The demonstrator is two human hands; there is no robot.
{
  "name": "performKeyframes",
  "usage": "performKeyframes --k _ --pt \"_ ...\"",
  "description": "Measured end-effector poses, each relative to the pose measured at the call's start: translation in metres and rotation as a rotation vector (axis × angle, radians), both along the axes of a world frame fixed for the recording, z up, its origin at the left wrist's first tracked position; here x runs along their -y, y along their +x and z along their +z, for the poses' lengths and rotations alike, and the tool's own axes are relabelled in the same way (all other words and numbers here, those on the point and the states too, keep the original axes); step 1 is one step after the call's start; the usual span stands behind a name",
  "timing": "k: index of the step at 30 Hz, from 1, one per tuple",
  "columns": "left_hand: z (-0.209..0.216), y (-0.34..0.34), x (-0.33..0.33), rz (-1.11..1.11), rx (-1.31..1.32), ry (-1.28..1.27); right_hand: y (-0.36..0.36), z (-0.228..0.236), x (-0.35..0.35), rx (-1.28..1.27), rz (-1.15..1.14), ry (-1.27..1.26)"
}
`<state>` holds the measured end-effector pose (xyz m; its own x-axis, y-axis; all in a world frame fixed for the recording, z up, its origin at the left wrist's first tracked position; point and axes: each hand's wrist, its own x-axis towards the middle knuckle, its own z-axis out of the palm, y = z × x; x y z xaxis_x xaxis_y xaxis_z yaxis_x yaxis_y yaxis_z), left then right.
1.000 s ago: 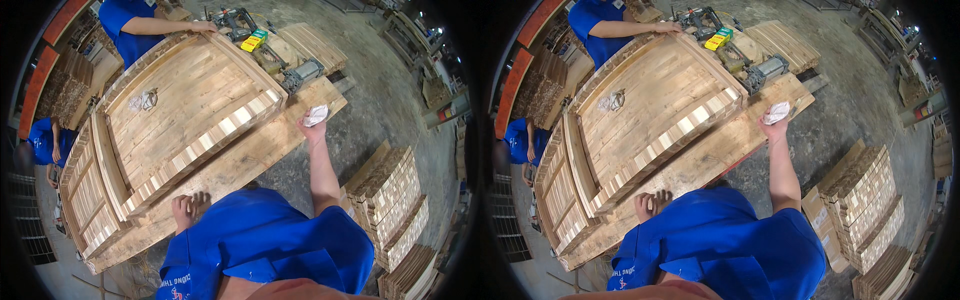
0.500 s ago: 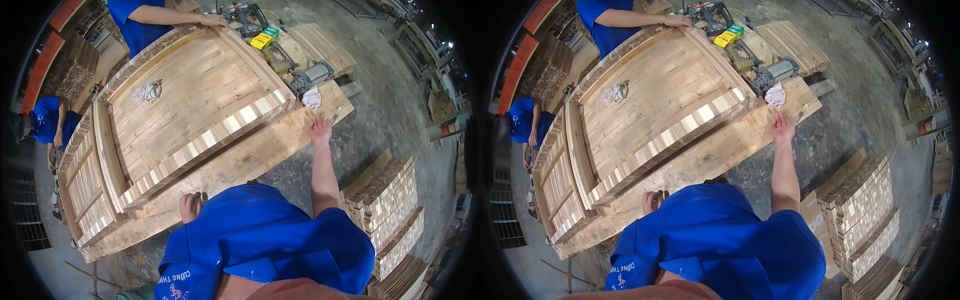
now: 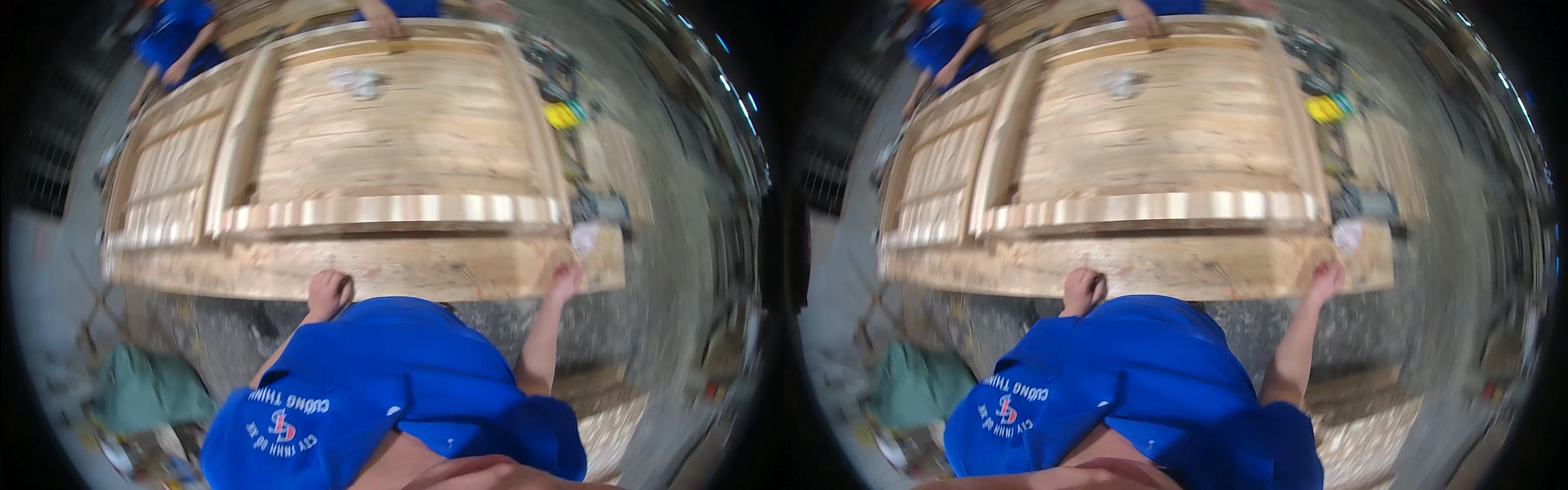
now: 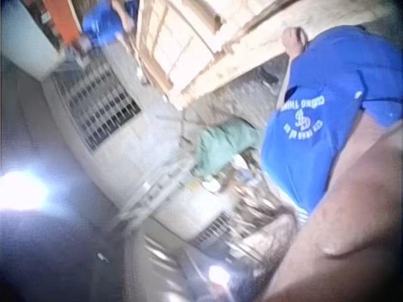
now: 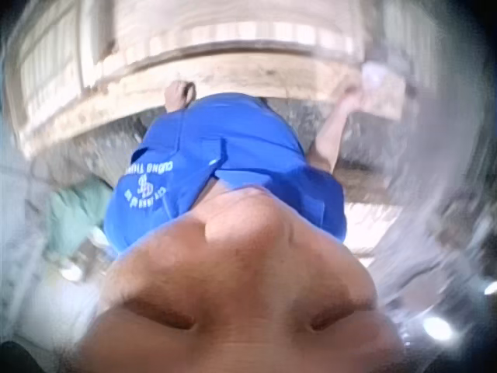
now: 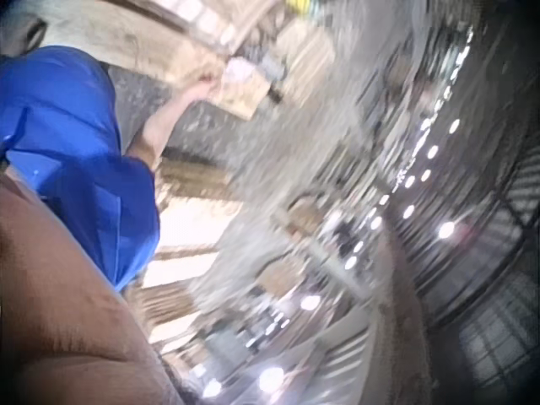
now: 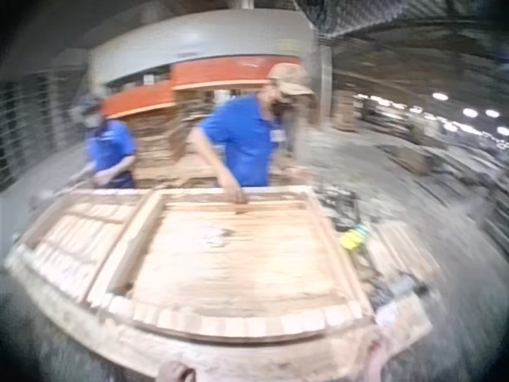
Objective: The person wipes the surface of large wooden panels with a white cloth, then lifts and flips them over to wipe the other side. The person repeats this process on multiple panels, stacking them on a workbench.
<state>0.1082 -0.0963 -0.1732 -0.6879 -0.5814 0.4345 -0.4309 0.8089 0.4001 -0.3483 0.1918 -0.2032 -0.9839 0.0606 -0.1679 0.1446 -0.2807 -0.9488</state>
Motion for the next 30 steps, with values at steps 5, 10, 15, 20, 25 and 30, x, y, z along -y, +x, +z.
performKeyframes --k 5,10,15,20,25,30 --pt "0.005 0.007 0.001 0.008 0.015 -0.015 0.03 -0.003 0.024 -0.407 0.161 0.589" --pt "0.004 0.014 0.0 0.01 0.049 -0.025 0.032 0.005 0.022 -0.397 0.159 0.671" --pt "0.001 0.01 0.0 0.125 0.029 0.036 0.048 0.007 0.027 -0.434 0.067 0.87" --pt "0.005 0.008 -0.002 0.13 -0.001 -0.01 0.046 0.01 0.025 -0.323 -0.044 0.73" --pt "0.003 0.009 0.001 0.12 0.029 -0.034 0.048 0.004 0.024 -0.384 -0.036 0.634" --pt "0.002 0.009 0.001 0.103 0.047 -0.021 0.044 0.0 0.024 -0.42 -0.023 0.67"
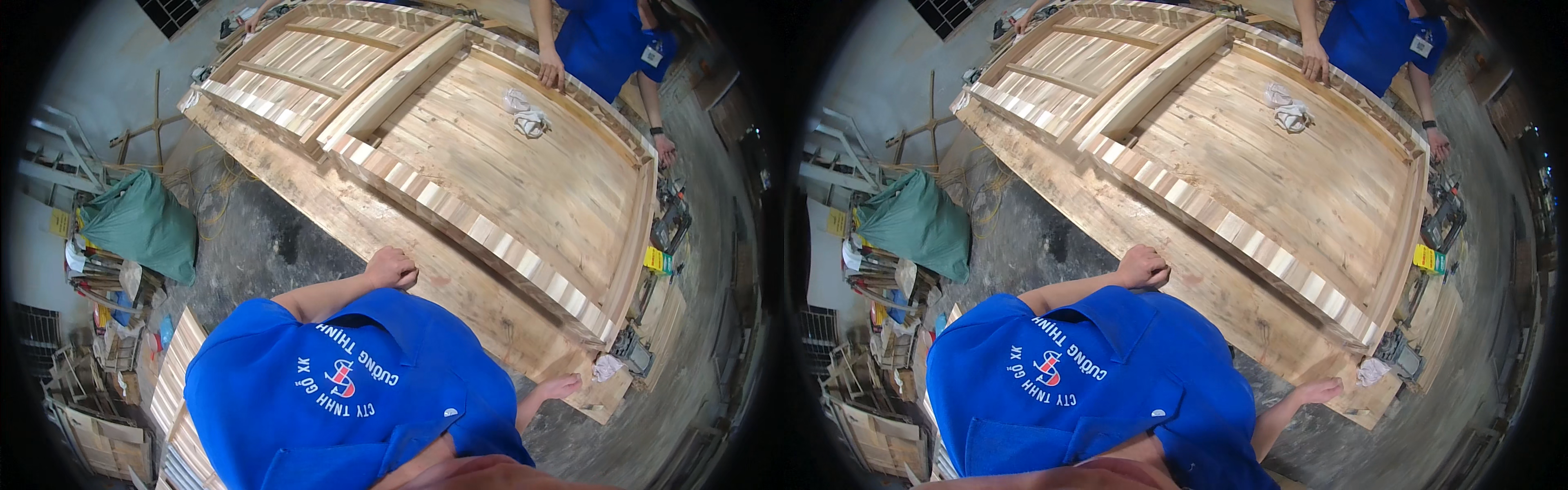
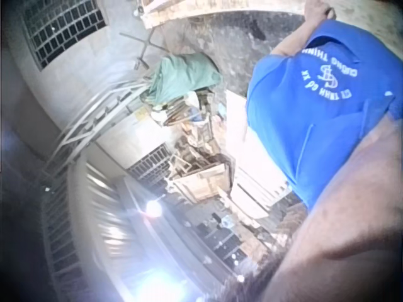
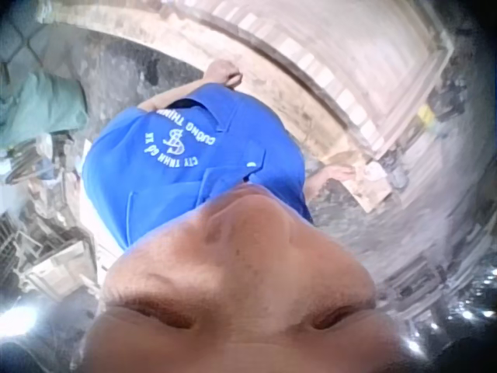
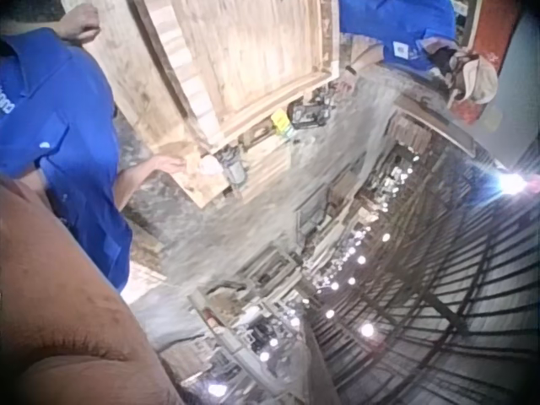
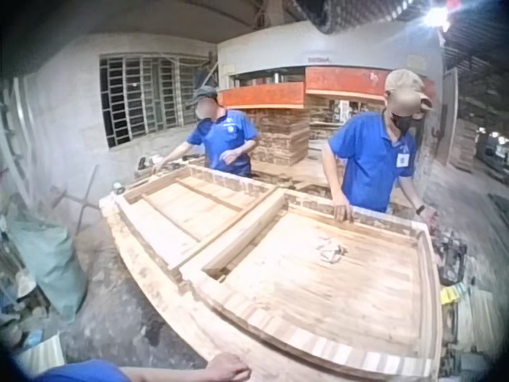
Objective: The person wipes the surface of large wooden panels with a white cloth, then lifts and flips them over to wipe the other side. The person repeats this process on multiple panels, stacking them on a workbench.
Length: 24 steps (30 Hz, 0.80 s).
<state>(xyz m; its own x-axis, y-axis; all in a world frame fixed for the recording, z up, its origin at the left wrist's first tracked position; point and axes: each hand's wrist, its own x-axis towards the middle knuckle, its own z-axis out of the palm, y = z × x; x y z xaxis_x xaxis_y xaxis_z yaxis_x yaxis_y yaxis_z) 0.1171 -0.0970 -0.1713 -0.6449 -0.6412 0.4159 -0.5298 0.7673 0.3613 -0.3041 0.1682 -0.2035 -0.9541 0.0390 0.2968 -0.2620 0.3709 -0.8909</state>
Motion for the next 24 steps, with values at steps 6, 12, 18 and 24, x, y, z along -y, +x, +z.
performKeyframes --k 6,12,18,24 --pt "0.004 -0.004 0.002 -0.027 -0.032 -0.029 -0.006 -0.009 -0.005 0.053 -0.023 -0.174" --pt "-0.001 -0.001 0.0 -0.02 -0.012 -0.007 0.0 -0.001 0.001 0.11 -0.054 -0.173" --pt "0.003 -0.003 0.0 -0.03 -0.007 0.004 0.005 0.008 0.006 0.054 -0.036 -0.183" --pt "0.002 -0.002 -0.001 -0.011 -0.029 -0.003 0.007 0.009 0.009 0.058 -0.038 -0.235"
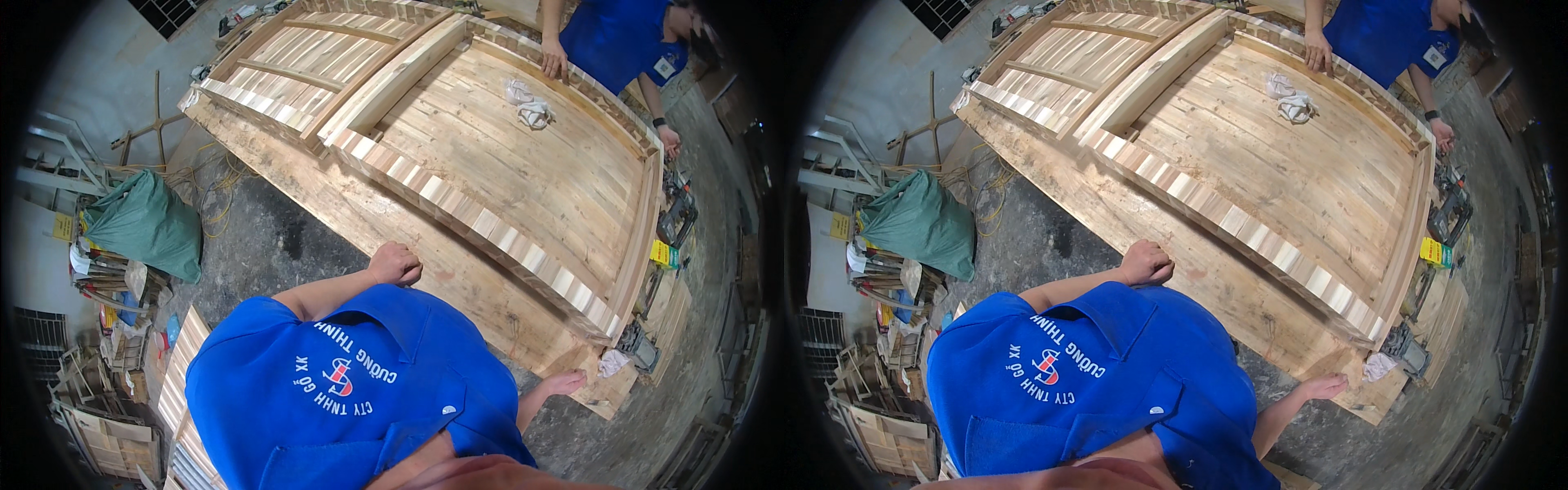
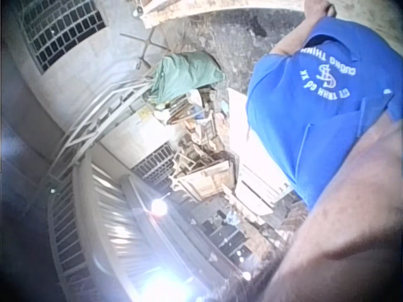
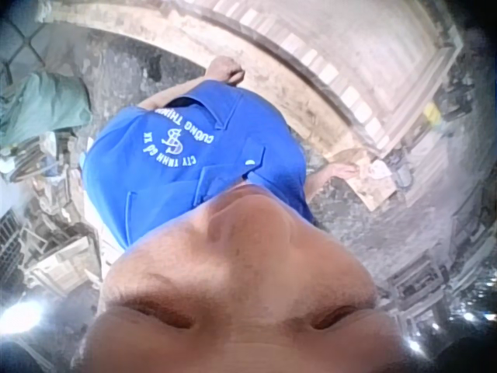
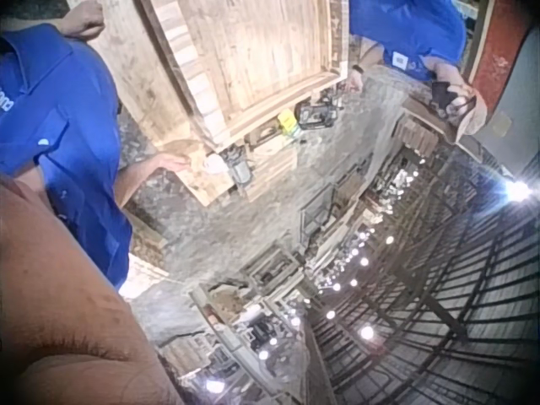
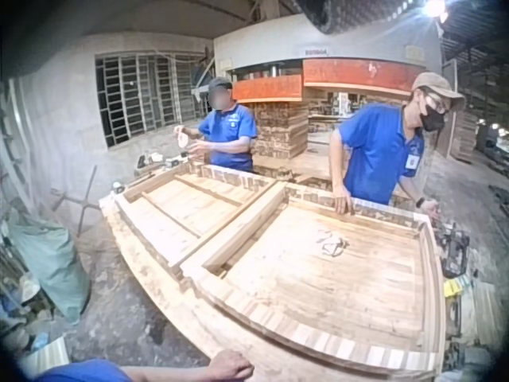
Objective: The person wipes the surface of large wooden panels with a white cloth, then lifts and flips them over to wipe the other side. The person repeats this process on multiple panels, stacking them on a workbench.
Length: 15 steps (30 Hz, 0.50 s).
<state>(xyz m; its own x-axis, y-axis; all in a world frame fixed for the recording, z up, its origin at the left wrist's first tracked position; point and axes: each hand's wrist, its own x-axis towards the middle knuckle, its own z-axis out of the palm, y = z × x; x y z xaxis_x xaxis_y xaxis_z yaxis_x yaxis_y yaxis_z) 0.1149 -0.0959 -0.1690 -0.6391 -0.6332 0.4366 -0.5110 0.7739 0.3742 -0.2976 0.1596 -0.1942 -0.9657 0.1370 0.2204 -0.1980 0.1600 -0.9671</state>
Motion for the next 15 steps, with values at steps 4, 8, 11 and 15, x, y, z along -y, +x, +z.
performKeyframes --k 4,8,11,15 --pt "0.0002 0.0001 0.0022 -0.005 0.006 0.015 -0.0011 -0.0013 -0.0034 0.001 0.016 0.051" --pt "-0.0019 0.0011 0.0006 0.013 -0.002 0.005 0.0009 0.0001 -0.0003 0.03 0.026 0.017" --pt "-0.0009 -0.0004 0.0017 -0.002 0.001 -0.002 -0.0032 -0.0037 -0.0064 0.019 0.041 0.023" --pt "-0.0001 -0.0007 0.0008 0.006 -0.008 -0.013 -0.0035 -0.0051 -0.0064 0.034 0.046 0.089"
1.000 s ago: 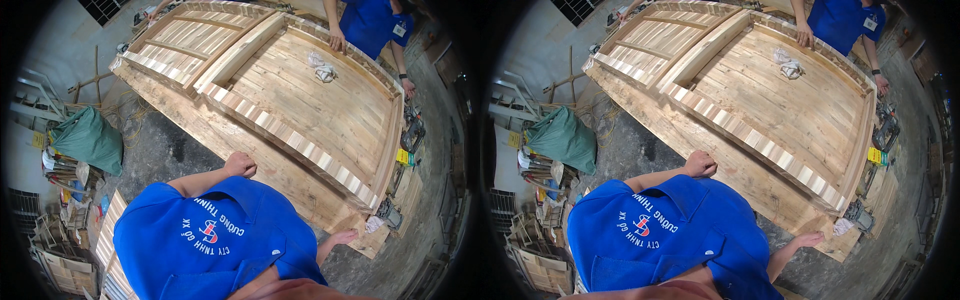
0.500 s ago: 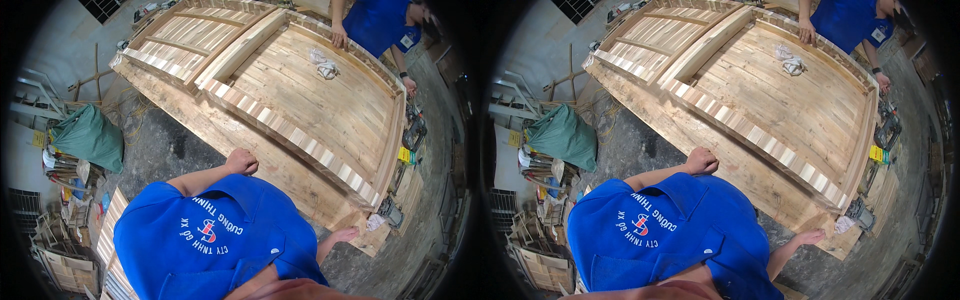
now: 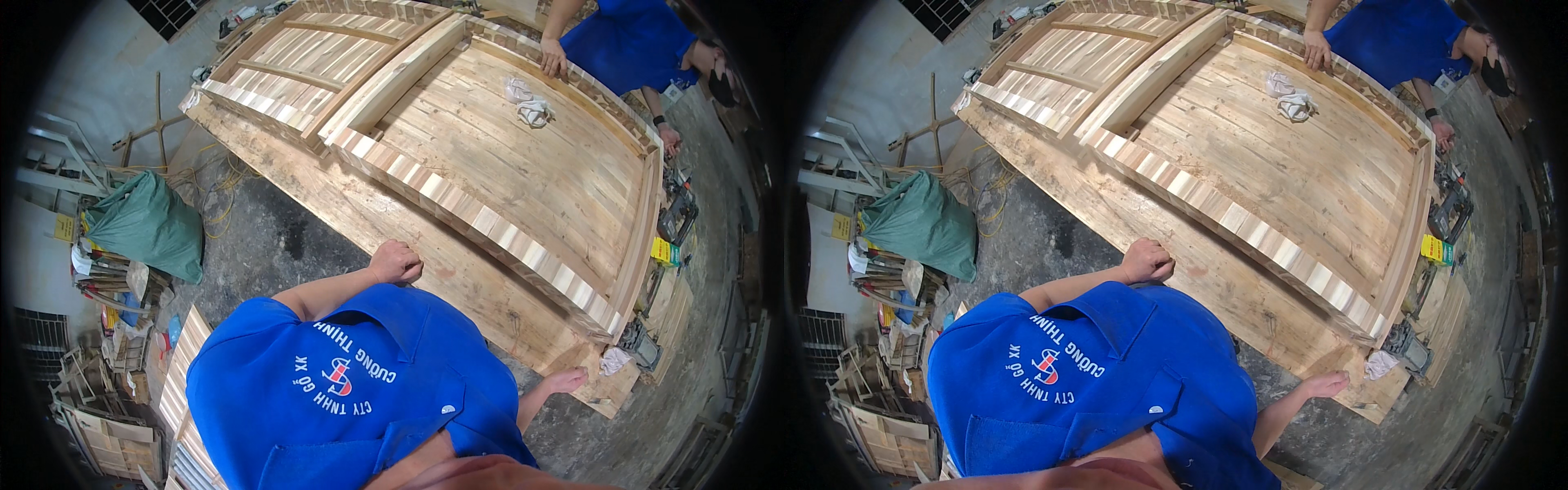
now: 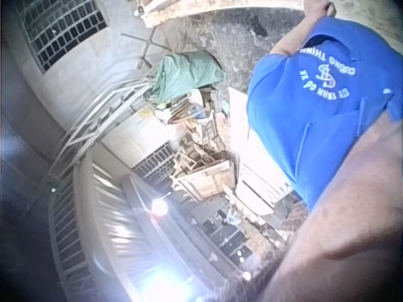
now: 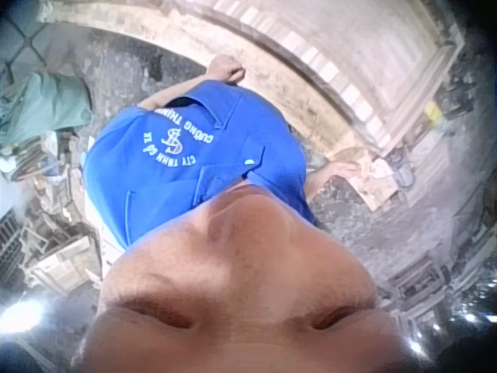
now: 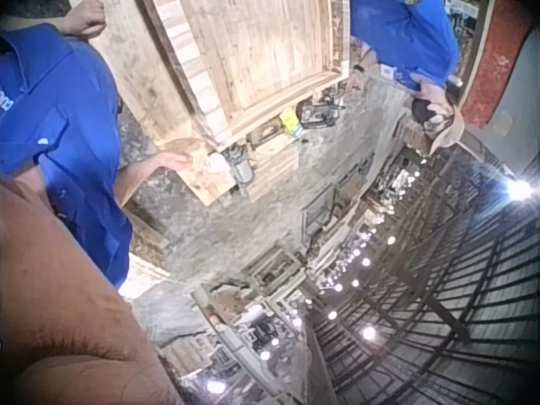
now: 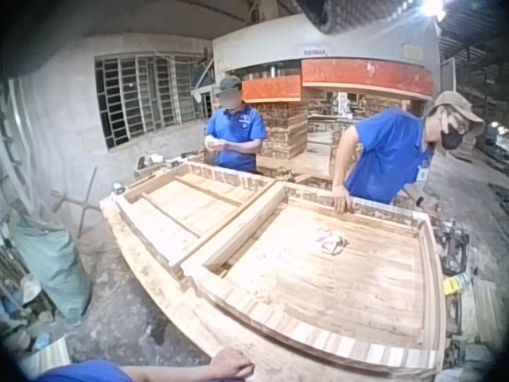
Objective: The person wipes the surface of large wooden panels with a white cloth, then lifts and flips them over to wipe the other side. The person repeats this process on multiple panels, stacking them on a workbench.
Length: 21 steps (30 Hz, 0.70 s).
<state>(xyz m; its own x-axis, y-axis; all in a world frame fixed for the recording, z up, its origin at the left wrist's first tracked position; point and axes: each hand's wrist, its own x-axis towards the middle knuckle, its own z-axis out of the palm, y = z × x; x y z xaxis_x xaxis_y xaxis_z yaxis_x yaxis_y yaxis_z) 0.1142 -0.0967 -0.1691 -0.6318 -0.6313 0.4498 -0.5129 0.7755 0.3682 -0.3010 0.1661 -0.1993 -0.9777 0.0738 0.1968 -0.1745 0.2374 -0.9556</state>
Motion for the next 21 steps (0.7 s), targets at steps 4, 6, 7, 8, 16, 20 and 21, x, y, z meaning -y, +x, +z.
performKeyframes --k 4,6,7,8,16,20,21 --pt "0.0 0.001 0.0 0.011 0.06 0.023 -0.002 -0.002 0.001 -0.034 -0.015 0.084" --pt "0.001 0.001 0.001 0.008 0.087 0.04 -0.003 -0.002 -0.002 -0.015 -0.014 0.12" --pt "0.002 0.0 0.002 0.002 0.084 0.047 -0.003 -0.003 -0.002 -0.034 -0.021 0.118" --pt "0.003 0.0 0.002 -0.005 0.08 0.054 -0.003 -0.004 -0.002 -0.053 -0.029 0.116" --pt "0.002 0.0 0.0 -0.003 0.04 0.024 -0.003 -0.008 -0.006 -0.046 -0.011 0.262" --pt "0.003 -0.01 0.007 -0.086 -0.098 0.039 -0.021 -0.034 -0.03 -0.126 -0.065 0.367" --pt "0.007 -0.008 0.004 -0.089 -0.056 0.09 -0.015 -0.034 -0.023 -0.112 -0.043 0.395"
